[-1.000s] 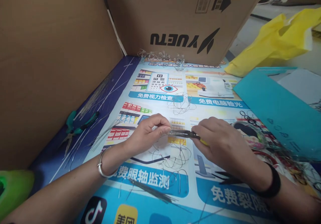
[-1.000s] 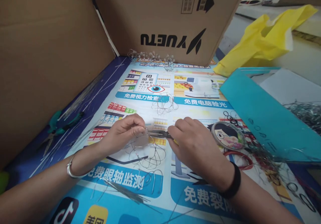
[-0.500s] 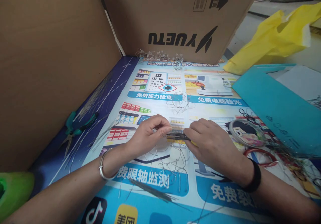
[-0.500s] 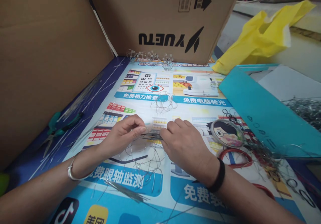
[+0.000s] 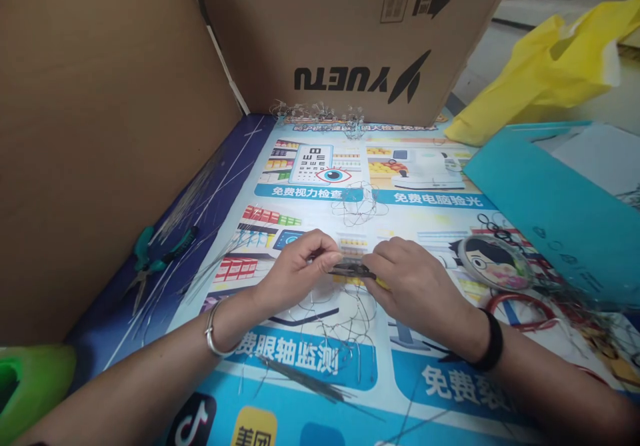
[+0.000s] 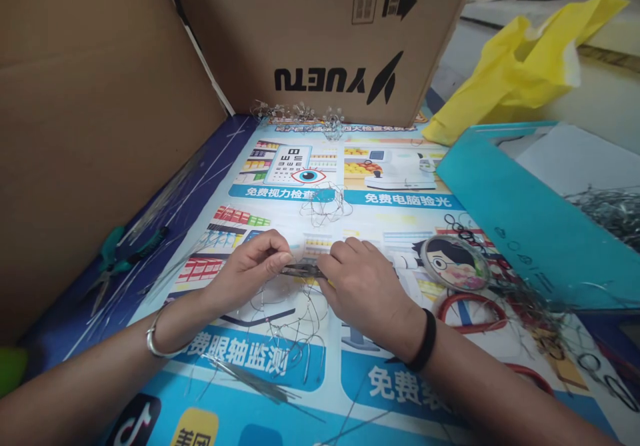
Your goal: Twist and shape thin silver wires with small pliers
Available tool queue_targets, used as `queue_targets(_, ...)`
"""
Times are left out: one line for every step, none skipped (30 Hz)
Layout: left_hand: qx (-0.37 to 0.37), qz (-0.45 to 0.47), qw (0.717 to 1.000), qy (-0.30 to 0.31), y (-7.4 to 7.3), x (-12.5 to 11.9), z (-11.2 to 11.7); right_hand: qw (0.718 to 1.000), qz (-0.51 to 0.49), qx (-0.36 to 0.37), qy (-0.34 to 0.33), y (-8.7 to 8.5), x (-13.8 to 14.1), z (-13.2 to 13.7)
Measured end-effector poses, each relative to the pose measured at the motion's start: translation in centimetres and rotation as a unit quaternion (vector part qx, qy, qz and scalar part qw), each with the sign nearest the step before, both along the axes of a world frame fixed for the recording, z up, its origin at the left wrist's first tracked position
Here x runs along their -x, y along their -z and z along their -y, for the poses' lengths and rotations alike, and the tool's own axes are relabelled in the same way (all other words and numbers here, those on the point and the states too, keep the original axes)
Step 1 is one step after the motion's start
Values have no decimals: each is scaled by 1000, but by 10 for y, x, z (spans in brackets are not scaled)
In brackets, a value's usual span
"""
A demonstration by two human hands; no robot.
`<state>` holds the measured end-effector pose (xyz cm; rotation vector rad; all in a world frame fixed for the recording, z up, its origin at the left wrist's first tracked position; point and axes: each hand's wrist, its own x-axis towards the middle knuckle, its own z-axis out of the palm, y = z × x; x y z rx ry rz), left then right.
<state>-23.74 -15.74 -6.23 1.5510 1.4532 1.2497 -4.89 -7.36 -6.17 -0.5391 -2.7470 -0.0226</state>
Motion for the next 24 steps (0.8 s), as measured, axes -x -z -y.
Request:
queue_targets(0, -5, 1000, -2, 1, 0, 0, 1000, 2, -6, 2, 0, 0, 1)
queue_targets(1, -10, 1000, -3, 1, 0, -1, 1000, 3, -13, 4, -1, 1, 2)
queue_targets(1, -13, 1000, -2, 2, 0, -1, 1000, 4, -21, 7, -1, 1, 3)
queue_targets(2, -15, 1000, -2, 2, 0, -1, 999, 4, -30, 10, -2, 1, 3)
queue_targets(2, -16, 1000, -2, 3, 1, -1, 999, 5, -36, 13, -3, 2, 4)
queue_targets(1, -17, 1000, -2, 3, 1, -2, 999, 6, -40, 16, -4, 1, 4)
queue_targets(1, -17, 1000, -3, 4, 1, -2, 999, 9, -42, 19, -5, 1, 4)
queue_targets(2, -15, 1000, -4, 4, 2, -2, 999, 13, -42, 23, -6, 0, 3)
queue_targets(4, -13, 1000, -7, 4, 2, -2, 999, 19, -41, 29, -8, -2, 2)
queue_targets(6, -9, 1000, -10, 4, 3, -2, 998, 24, -40, 36, -10, -4, 1)
queue_targets(7, -5, 1000, -13, 4, 3, -2, 998, 28, -38, 43, -12, -6, 1)
queue_targets(9, 0, 1000, -16, 4, 3, -2, 998, 29, -37, 49, -14, -8, 0)
queue_targets(10, 4, 1000, -18, 4, 3, -1, 998, 30, -35, 53, -17, -10, 0)
queue_targets(10, 7, 1000, -20, 3, 3, -1, 998, 29, -33, 53, -18, -12, 0)
queue_targets(10, 10, 1000, -23, 3, 3, -1, 998, 28, -33, 52, -20, -14, 1)
queue_targets(11, 12, 1000, -26, 3, 2, 0, 998, 26, -35, 53, -21, -15, 1)
queue_targets(12, 14, 999, -32, 3, 2, 0, 997, 24, -40, 56, -23, -15, 2)
queue_targets(14, 15, 999, -39, 2, 2, 1, 997, 23, -47, 63, -24, -16, 2)
queue_targets(17, 16, 999, -44, 2, 2, 1, 995, 22, -57, 74, -25, -16, 1)
queue_targets(21, 17, 999, -46, 2, 2, 1, 994, 23, -69, 87, -26, -17, 1)
queue_targets(26, 16, 998, -46, 2, 3, 2, 992, 24, -80, 97, -27, -17, 1)
queue_targets(30, 13, 999, -43, 2, 3, 2, 991, 22, -87, 102, -28, -18, 1)
queue_targets(32, 9, 999, -40, 2, 4, 2, 991, 21, -88, 99, -28, -17, 1)
queue_targets(33, 5, 999, -37, 2, 4, 2, 992, 19, -85, 89, -29, -17, 2)
